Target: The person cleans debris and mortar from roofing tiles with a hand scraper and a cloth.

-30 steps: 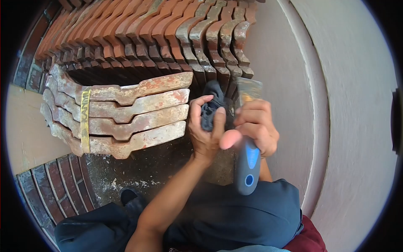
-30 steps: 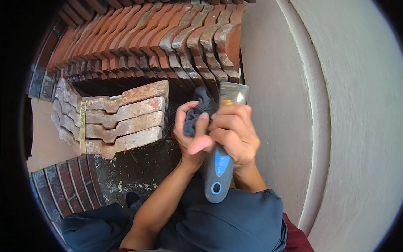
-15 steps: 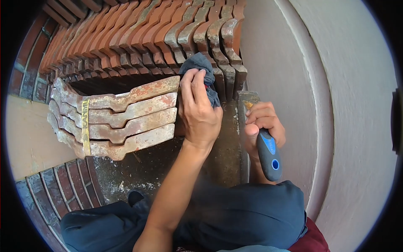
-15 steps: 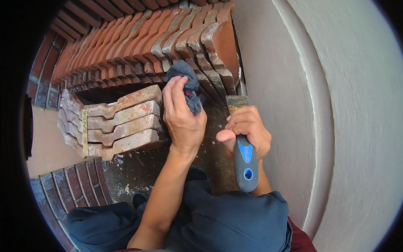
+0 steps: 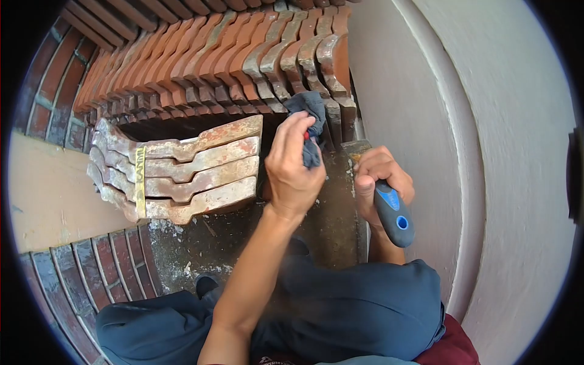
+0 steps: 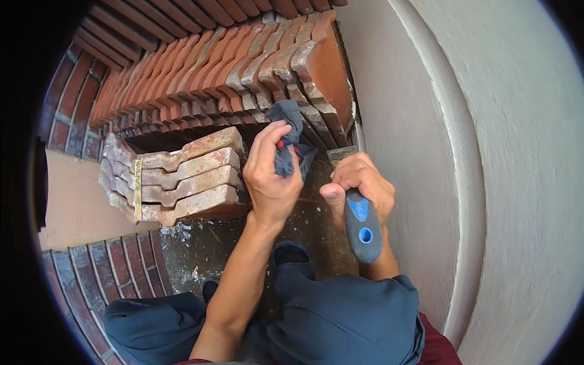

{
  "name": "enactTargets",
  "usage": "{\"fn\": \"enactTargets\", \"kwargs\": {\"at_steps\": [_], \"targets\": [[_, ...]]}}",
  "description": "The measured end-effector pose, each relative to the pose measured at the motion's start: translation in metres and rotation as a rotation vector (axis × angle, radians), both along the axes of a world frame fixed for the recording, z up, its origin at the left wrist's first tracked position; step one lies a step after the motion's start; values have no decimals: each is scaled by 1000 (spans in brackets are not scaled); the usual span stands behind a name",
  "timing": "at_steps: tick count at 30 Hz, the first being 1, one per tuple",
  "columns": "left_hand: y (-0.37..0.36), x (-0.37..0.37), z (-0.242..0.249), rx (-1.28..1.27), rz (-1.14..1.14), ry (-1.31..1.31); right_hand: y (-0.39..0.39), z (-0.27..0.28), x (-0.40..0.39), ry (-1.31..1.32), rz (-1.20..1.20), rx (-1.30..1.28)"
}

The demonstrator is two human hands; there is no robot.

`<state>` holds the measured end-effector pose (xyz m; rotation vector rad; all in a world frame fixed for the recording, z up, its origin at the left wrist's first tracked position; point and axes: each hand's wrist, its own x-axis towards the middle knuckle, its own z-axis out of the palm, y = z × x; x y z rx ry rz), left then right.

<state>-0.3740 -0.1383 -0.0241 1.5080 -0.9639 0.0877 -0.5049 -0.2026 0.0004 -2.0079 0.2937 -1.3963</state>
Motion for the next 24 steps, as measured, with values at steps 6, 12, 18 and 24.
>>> {"fn": "enactTargets", "kwargs": {"at_steps": [6,12,18,24], "targets": [[9,0,10,391,58,-189,0,1,-8,11,-41,7],[5,-3,26,528,48,-191,4,1,-15,54,-53,19],[-3,-3,15,92,-254,-36,4,-7,-20,45,-43,75],[10,-29,0,-37,-135,57,-1,-11,-30,-5,-75,64]]}}
